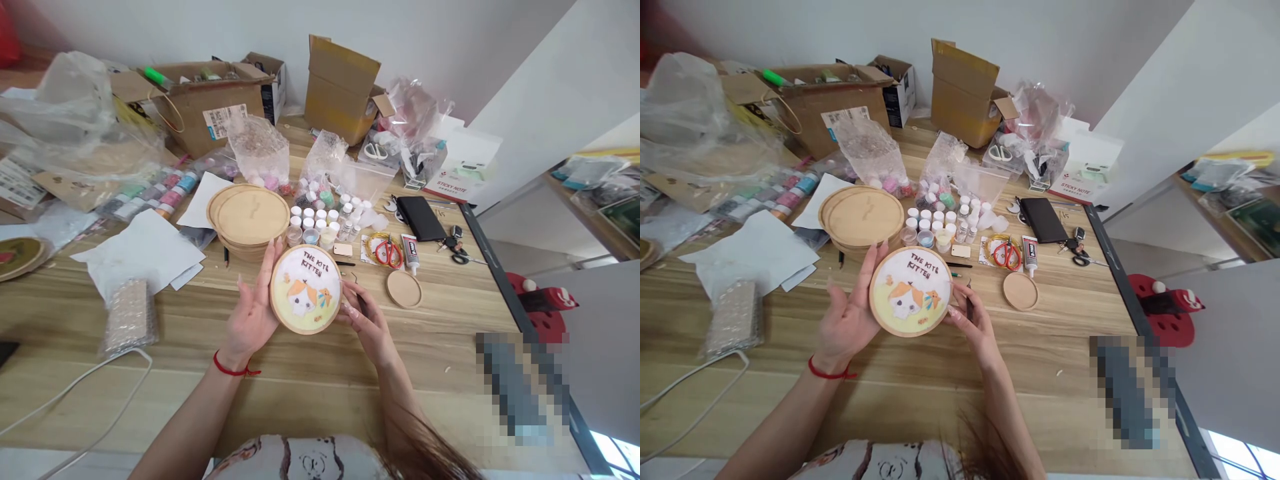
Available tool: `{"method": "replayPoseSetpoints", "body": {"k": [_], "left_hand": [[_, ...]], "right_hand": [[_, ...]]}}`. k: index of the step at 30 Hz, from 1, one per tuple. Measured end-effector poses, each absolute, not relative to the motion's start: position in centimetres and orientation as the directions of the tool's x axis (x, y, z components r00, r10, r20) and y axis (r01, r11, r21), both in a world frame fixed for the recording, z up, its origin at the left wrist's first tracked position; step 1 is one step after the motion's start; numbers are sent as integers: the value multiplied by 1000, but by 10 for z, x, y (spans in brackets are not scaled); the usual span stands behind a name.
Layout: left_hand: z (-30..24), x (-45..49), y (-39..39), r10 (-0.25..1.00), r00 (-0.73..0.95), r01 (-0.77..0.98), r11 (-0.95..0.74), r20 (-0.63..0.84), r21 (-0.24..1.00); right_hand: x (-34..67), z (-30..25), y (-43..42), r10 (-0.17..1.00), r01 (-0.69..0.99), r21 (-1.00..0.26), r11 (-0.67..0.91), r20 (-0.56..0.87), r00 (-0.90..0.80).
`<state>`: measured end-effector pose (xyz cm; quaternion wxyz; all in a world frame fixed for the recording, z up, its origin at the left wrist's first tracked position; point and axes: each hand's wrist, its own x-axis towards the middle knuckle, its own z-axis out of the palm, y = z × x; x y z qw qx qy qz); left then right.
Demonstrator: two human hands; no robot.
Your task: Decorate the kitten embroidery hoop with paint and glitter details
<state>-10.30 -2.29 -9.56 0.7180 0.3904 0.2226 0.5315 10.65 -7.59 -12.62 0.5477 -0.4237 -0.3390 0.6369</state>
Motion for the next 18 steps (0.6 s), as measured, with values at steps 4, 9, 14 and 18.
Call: {"method": "replayPoseSetpoints", "body": {"k": [4,9,14,18], "left_hand": [[-97,-102,-23,946,311,-562,105,92,820],[-97,-102,-22,959,280,-565,127,45,815],[-91,-100,-24,970,242,-606,173,-28,776],[-88,-100,-25,973,223,-607,187,-60,773]], "right_hand": [[106,-126,-75,984,-409,-895,-176,-170,-51],[105,-125,-74,982,-389,-903,-185,-182,-44],[106,-126,-76,984,-379,-910,-171,-176,-22],[106,-123,-78,987,-357,-921,-153,-161,-9]]}}
